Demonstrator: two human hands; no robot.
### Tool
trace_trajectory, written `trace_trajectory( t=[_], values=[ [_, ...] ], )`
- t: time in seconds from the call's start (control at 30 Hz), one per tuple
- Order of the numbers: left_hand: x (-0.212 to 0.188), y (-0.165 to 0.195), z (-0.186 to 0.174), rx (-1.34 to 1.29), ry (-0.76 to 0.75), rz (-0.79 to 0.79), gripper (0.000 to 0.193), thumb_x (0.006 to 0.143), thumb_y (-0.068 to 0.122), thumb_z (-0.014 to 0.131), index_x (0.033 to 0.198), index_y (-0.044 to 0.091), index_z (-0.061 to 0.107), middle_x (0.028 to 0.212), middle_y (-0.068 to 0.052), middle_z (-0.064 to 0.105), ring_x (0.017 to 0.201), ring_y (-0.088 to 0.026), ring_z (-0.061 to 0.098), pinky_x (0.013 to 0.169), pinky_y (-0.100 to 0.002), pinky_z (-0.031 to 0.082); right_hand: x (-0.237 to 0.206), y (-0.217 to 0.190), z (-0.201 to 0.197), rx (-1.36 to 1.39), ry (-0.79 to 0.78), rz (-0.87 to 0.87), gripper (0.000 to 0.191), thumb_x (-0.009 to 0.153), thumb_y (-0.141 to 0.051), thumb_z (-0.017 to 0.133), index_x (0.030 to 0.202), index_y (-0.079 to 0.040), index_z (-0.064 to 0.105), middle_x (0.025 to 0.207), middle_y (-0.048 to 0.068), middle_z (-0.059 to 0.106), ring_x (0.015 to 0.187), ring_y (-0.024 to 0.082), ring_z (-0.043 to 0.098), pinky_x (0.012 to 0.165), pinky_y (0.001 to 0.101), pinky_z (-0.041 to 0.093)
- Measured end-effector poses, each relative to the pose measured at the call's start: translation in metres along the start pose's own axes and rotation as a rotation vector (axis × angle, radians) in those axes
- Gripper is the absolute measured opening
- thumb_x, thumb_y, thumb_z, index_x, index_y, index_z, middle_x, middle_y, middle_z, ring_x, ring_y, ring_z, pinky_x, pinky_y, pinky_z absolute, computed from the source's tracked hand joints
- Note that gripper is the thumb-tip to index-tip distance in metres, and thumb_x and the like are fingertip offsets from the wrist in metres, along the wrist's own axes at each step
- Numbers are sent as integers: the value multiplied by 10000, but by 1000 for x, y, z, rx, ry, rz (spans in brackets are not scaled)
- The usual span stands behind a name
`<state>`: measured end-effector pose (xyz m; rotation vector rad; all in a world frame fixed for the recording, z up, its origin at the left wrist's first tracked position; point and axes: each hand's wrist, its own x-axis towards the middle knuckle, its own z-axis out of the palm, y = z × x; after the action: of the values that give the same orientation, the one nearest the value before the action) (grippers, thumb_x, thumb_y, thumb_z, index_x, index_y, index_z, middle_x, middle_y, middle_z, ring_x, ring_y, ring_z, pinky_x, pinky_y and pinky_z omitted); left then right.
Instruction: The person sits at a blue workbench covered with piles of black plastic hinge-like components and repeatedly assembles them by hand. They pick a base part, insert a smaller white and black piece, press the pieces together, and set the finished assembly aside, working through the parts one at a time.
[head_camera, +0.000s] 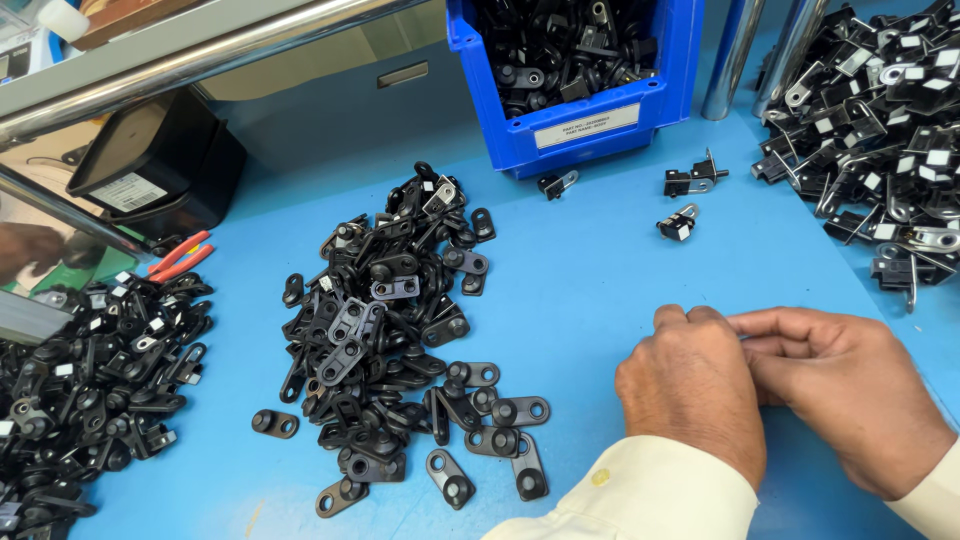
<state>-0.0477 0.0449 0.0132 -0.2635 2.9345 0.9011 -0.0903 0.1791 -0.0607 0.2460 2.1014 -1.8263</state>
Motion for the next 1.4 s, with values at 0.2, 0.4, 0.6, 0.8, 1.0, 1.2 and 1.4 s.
trace_trajectory(
  t=[0.2, 0.4, 0.6, 0.8, 1.0, 1.2, 1.4],
  values=[
    [-13, -7, 8, -413, 219, -112, 216, 887, -43, 642, 1080, 16, 721, 1062, -135, 648, 926, -295, 697, 755, -397, 590, -4, -16, 3, 60, 2, 111, 274, 972, -1, 658, 1230, 89, 661, 1053, 233, 770, 914, 310, 737, 822, 421, 606],
    [-7, -8, 5, -583, 78, -373, 302, 882, 38, 687, 1175, 108, 711, 1041, -71, 661, 932, -225, 702, 785, -355, 591, -1, -26, 4, -25, 1, 193, 262, 989, -31, 627, 1232, 54, 672, 1068, 204, 756, 963, 278, 719, 867, 393, 596],
    [8, -13, -5, -644, -21, -513, 322, 836, 68, 763, 1148, 74, 681, 973, -74, 710, 865, -201, 735, 767, -324, 606, 6, -26, 0, -39, -20, 184, 253, 994, -58, 661, 1215, 62, 693, 1062, 202, 769, 932, 283, 714, 847, 403, 598],
    [-4, -3, 1, -522, 86, -380, 288, 861, 21, 718, 1140, 17, 646, 985, -162, 716, 905, -280, 740, 766, -382, 610, 3, -21, 6, -1, -3, 17, 261, 960, -26, 678, 1191, 97, 680, 1011, 209, 784, 830, 268, 740, 761, 384, 604],
    [-8, 2, 5, -454, 68, -287, 305, 876, -9, 707, 1165, 0, 610, 1020, -169, 672, 971, -321, 703, 757, -414, 597, 6, -20, 7, -65, 7, -55, 252, 953, -11, 717, 1180, 90, 676, 984, 233, 787, 812, 271, 731, 742, 378, 597],
    [-2, -6, 3, -732, 124, -417, 309, 833, -35, 717, 1107, 94, 659, 854, -70, 705, 760, -158, 702, 662, -321, 573, 8, -34, -5, 42, -182, 57, 311, 959, -97, 695, 1228, 57, 664, 1064, 178, 758, 901, 238, 726, 789, 358, 613],
    [-1, -14, -9, -1122, 65, -557, 334, 811, -32, 742, 1102, 118, 683, 844, -30, 741, 646, -102, 667, 566, -250, 528, 21, -44, -22, -43, -213, 348, 357, 1010, -263, 642, 1212, 30, 665, 1031, 171, 766, 886, 217, 710, 720, 358, 593]
  ],
)
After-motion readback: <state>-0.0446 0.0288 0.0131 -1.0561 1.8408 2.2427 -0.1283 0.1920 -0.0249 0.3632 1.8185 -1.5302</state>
